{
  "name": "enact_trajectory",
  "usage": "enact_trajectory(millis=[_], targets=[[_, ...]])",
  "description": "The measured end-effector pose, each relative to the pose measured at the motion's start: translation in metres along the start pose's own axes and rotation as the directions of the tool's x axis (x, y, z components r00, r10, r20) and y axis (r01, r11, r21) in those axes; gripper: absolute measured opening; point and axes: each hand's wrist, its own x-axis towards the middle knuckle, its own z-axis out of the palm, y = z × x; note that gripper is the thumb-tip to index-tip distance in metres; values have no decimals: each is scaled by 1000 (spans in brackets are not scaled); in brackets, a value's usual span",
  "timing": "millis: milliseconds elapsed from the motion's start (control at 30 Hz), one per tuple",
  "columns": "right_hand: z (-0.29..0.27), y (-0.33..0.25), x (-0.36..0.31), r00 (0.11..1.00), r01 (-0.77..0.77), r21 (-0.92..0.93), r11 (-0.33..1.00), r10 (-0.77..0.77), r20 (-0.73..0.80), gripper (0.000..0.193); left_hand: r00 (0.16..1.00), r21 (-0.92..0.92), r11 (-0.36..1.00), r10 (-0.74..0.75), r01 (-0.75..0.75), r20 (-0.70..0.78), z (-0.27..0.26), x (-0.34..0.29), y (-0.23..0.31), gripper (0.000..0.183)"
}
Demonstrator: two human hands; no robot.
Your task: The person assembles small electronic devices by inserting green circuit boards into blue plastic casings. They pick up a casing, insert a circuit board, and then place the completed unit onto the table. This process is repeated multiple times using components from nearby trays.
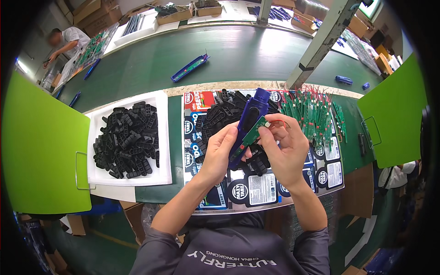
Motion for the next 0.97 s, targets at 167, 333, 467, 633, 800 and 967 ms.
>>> enact_trajectory(millis=[167, 333, 467, 633, 800, 967], targets=[[-5, -4, 3, 999, -15, -26, 1000, 16, 36, 24, 1000, 8, 1000, -16, 16, 14, -1, 1, 0, 46], [-10, -8, 11, 992, -67, 3, 998, 66, 110, 26, 999, 34, 999, -2, 1, 41, -3, 3, -3, 48], [-9, -13, 12, 991, -85, 0, 996, 85, 101, 24, 999, 22, 999, -24, 23, 37, -1, 3, -2, 48], [-10, 1, 8, 999, 39, -126, 991, -35, 32, 24, 999, 26, 999, -26, 25, 45, 2, 5, -6, 46], [-13, 0, 12, 965, 239, -467, 851, -262, 15, 30, 999, 46, 998, -41, 40, 24, 4, 4, -11, 46], [-3, 16, 9, 973, 169, -384, 908, -216, -82, 37, 1000, 130, 991, -15, 13, 12, 4, 6, -14, 50]])
